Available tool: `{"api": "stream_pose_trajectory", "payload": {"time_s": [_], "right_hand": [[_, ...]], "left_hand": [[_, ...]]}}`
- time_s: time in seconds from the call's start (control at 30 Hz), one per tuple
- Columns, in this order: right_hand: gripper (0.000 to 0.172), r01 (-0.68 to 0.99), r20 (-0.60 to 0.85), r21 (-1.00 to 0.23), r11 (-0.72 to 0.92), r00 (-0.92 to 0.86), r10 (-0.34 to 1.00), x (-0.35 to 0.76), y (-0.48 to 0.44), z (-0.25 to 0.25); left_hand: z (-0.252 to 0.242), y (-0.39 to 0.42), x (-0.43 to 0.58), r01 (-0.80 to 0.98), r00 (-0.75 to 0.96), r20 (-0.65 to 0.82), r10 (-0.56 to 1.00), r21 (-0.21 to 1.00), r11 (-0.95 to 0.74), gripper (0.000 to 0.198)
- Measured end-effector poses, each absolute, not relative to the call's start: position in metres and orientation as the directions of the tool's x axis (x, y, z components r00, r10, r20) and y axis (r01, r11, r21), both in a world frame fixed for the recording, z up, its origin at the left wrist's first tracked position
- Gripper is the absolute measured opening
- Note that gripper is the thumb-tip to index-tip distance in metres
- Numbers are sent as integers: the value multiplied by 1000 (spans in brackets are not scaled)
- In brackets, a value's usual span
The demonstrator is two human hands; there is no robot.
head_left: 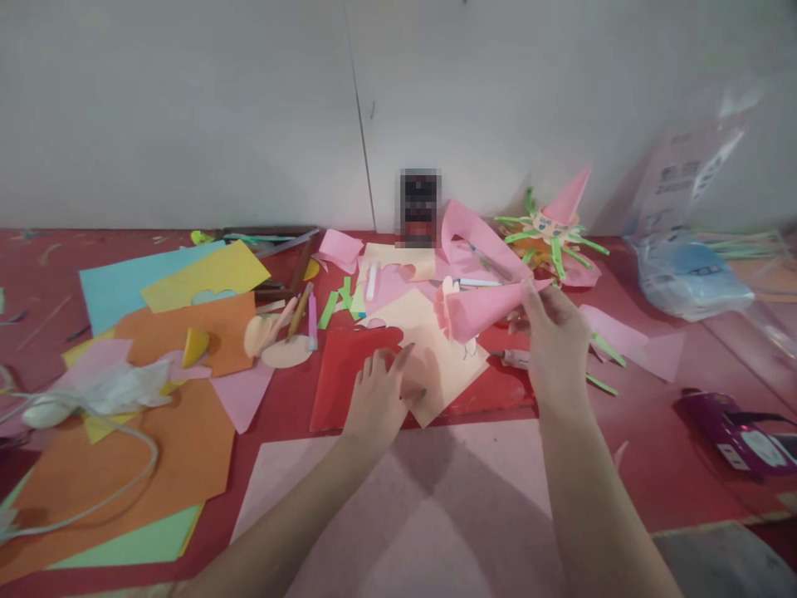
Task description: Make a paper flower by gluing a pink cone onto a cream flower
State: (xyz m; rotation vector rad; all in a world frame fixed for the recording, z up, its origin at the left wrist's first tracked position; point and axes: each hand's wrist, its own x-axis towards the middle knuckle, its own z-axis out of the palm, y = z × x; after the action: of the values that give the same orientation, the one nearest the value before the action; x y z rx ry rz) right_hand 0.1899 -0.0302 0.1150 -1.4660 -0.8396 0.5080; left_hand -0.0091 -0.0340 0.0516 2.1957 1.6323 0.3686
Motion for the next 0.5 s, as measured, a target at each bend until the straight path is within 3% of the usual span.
{"api": "stream_pose_trajectory", "payload": {"time_s": [0.1, 0.23, 0.4, 0.5], "right_hand": [[35, 176, 224, -974, 142, 679, 699, 199, -34, 117], [30, 137, 285, -952, 274, 724, 628, 216, -43, 126], [30, 164, 289, -950, 265, 782, 553, 231, -50, 128], [28, 146, 266, -956, 255, 801, 537, 234, -51, 125]], "left_hand": [[48, -39, -6, 900, 302, 9, 953, 326, -288, 53], [47, -44, -10, 885, 336, 36, 941, 330, -329, 48], [43, -59, -20, 735, 616, 63, 785, 312, -602, 59], [40, -65, -26, 707, 675, 17, 737, 272, -653, 55]]}}
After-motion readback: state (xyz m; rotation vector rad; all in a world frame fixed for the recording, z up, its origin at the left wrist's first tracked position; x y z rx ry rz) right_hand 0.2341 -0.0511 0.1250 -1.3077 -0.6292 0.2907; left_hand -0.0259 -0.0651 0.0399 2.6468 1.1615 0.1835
